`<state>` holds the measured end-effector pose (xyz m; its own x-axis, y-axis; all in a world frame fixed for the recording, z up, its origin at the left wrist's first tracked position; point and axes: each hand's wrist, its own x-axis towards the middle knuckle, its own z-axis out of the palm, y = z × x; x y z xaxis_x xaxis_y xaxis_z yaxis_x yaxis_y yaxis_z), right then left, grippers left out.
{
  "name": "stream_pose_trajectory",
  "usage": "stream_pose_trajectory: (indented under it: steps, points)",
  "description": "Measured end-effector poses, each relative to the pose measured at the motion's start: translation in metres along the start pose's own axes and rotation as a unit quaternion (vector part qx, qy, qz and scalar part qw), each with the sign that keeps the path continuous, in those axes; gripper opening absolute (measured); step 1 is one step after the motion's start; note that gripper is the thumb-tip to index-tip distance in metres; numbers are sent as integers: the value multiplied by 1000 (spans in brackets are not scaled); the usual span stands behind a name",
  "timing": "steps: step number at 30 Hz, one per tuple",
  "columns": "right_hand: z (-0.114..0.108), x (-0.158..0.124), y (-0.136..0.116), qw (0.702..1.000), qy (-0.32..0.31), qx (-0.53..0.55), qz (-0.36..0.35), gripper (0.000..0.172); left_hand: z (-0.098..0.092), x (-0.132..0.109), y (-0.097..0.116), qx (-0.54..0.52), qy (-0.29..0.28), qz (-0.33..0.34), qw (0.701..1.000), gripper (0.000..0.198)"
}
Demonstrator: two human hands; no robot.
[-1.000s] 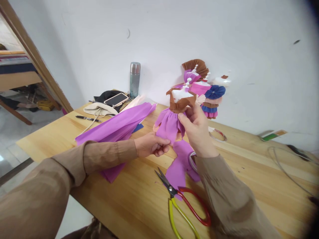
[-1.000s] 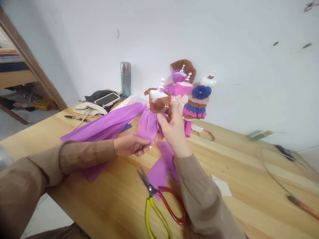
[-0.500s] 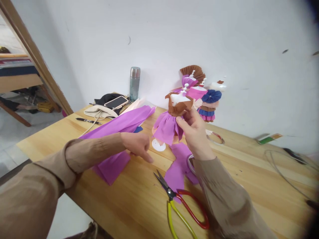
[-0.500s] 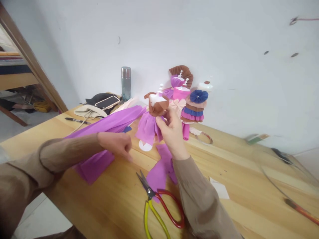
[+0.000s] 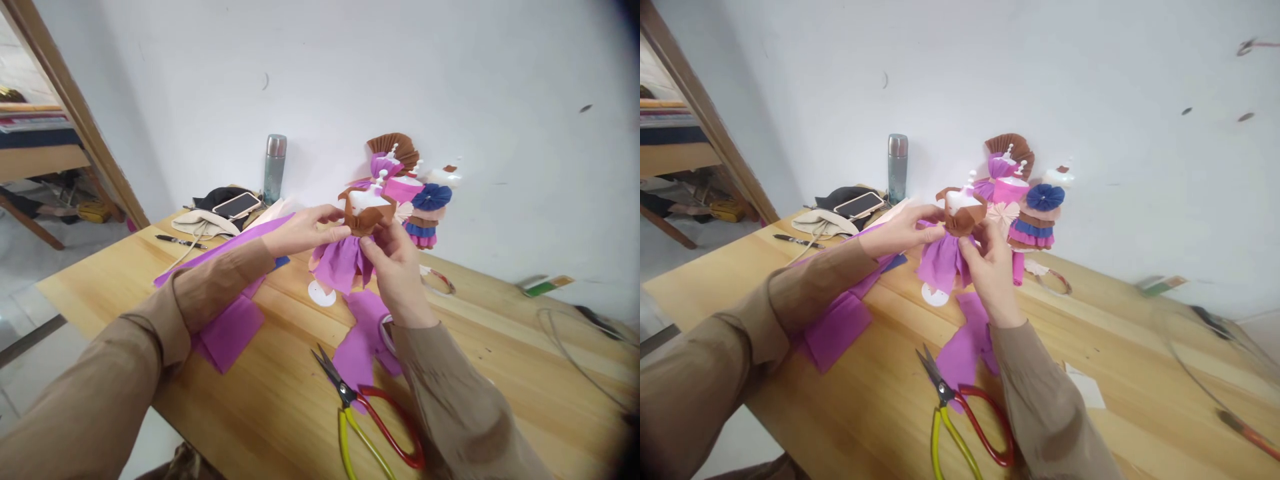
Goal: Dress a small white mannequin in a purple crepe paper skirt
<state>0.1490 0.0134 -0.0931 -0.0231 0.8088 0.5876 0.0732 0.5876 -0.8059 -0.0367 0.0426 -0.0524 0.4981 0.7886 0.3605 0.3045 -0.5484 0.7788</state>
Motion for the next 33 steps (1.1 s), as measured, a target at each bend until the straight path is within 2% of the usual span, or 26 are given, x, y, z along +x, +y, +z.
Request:
stream_pose_trajectory:
  steps: [4,10,14,18,22,26,30,33]
  points:
    - [-1,0,-1,1000,-1,-3,-9,29,7,5,-6,-30,9,-1,1000,33]
    - [-3,1,-6,1000,-2,-18,-14,32,3,4,6,1,5,-15,1000,37]
    - [-3,-1,-7,994,30,-99,-16,41,2,0,14,17,17,-25,999,41]
    - [-2,-4,-7,973,90,-202,-60,45,5,-2,19,15,30,-1,999,38]
    - [1,-7,-11,962,108,-238,-71,41,10,-2,18,41,33,41,998,33]
    - [2,-6,-13,972,86,-208,-66,35,14,-3,16,105,55,27,993,33]
    - [-6,-10,-15,975,88,-196,-63,37,14,-5,17,99,58,23,993,31]
    - [-14,-23,-23,964,89,-238,-74,23,14,-5,17,98,55,31,993,28]
